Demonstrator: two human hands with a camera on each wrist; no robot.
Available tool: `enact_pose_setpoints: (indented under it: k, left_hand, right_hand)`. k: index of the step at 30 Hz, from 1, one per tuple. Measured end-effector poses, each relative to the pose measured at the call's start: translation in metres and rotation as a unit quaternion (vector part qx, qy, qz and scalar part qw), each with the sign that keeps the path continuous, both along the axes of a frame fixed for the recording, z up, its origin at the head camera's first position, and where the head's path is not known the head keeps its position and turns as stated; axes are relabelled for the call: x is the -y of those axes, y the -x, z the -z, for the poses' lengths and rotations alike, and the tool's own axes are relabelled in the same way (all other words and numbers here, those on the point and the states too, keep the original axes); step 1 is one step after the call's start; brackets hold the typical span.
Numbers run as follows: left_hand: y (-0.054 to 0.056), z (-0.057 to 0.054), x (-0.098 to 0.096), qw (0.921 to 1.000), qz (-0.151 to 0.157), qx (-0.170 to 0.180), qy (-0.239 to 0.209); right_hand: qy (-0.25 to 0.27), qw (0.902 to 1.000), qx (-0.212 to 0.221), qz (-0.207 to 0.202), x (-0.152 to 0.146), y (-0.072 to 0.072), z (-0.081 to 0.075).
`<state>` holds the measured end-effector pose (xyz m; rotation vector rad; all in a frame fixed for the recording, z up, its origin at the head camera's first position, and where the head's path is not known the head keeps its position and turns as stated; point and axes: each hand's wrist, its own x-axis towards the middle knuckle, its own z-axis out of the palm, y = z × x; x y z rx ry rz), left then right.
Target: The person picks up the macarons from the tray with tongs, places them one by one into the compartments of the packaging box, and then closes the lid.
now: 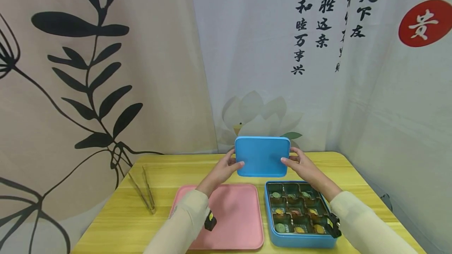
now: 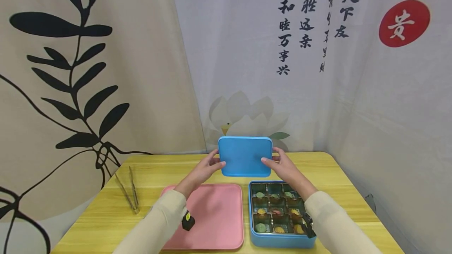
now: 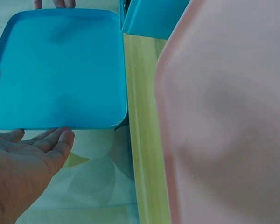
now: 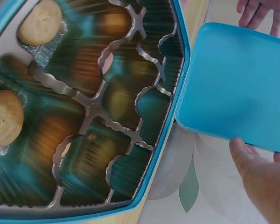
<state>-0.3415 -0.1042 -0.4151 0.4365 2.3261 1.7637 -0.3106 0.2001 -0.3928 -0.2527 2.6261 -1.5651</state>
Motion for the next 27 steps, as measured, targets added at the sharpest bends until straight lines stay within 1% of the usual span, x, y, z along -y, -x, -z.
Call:
enact_pose_setpoints:
  k: [3,6,9,14,19,21,27]
  left_hand:
    - [-0.001,0.003,-0.002,0.9999,-0.011,-0.002,-0.003]
    - [-0.002,0.005,-0.005,0.9996,-0.029,-0.004,-0.006]
    - [-0.005,0.008,-0.009,0.9991,-0.041,-0.004,-0.013]
    - [-0.01,0.014,-0.017,0.9982,-0.055,-0.012,-0.02]
    - [-0.012,0.02,-0.024,0.9968,-0.072,-0.017,-0.032]
    - [-0.014,0.021,-0.026,0.9964,-0.077,-0.015,-0.034]
    - [-0.016,0.024,-0.029,0.9952,-0.087,-0.031,-0.034]
  right_hand:
    - [-0.002,1.0,0.002,0.002,-0.001,-0.001,0.001]
    - [0.001,0.9999,0.006,0.008,-0.001,-0.003,0.002]
    - [0.005,0.9999,0.005,0.014,-0.001,-0.006,0.002]
    - [0.031,0.9992,-0.007,0.023,-0.001,-0.011,0.004]
    - [0.063,0.9977,-0.015,0.021,-0.002,-0.014,0.01]
    - [0.065,0.9975,-0.016,0.023,-0.003,-0.014,0.012]
    - [0.059,0.9974,-0.026,0.032,-0.005,-0.015,0.018]
